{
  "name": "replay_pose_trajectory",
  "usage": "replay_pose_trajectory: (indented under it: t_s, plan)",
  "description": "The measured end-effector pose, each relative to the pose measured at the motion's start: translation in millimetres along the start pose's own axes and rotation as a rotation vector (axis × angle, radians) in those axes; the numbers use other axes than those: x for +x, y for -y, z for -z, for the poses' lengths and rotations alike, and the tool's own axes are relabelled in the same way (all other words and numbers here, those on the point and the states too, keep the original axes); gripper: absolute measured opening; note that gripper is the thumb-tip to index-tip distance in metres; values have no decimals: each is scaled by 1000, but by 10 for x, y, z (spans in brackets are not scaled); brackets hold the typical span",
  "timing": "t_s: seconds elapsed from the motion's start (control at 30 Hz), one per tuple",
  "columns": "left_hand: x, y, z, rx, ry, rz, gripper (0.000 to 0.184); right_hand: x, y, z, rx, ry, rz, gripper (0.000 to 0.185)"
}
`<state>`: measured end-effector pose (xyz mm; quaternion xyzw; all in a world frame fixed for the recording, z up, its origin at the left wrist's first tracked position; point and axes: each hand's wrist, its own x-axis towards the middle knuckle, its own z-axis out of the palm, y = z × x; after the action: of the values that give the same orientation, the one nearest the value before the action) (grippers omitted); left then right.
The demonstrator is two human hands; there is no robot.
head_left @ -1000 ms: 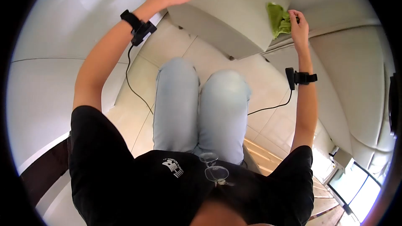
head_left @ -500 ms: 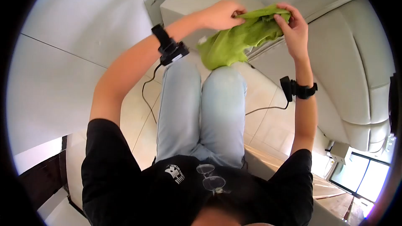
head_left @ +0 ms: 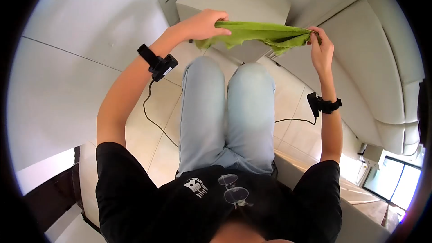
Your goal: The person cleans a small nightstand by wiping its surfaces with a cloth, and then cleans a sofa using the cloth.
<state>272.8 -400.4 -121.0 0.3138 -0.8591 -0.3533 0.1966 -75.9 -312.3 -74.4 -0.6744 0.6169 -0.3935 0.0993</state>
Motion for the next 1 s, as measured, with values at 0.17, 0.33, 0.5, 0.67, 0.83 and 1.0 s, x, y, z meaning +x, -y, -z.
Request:
replay_pose_trajectory:
  t_s: [0.17, 0.33, 0.5, 0.67, 0.83, 1.0]
  plan:
    - [-23, 28, -2, 2, 105, 82, 34, -216, -434, 48, -246, 12, -43, 21]
    - [-30, 136, 0, 13, 98, 161, 27, -270, -522, 31, -332, 169, -240, 21]
    - [-82, 302, 3, 212, 105, 165, 23, -397, -837, -57, 21, 266, -339, 21]
    - [-89, 195, 50, 202, 193, 487, 24, -519, -735, -163, -270, 298, -242, 30]
    - [51, 405, -52, -444, 68, 482, 28, -462, -324, -192, 115, 247, -678, 29]
    - [83, 129, 44, -224, -97, 161, 37, -408, -360, -366, 334, 17, -208, 30]
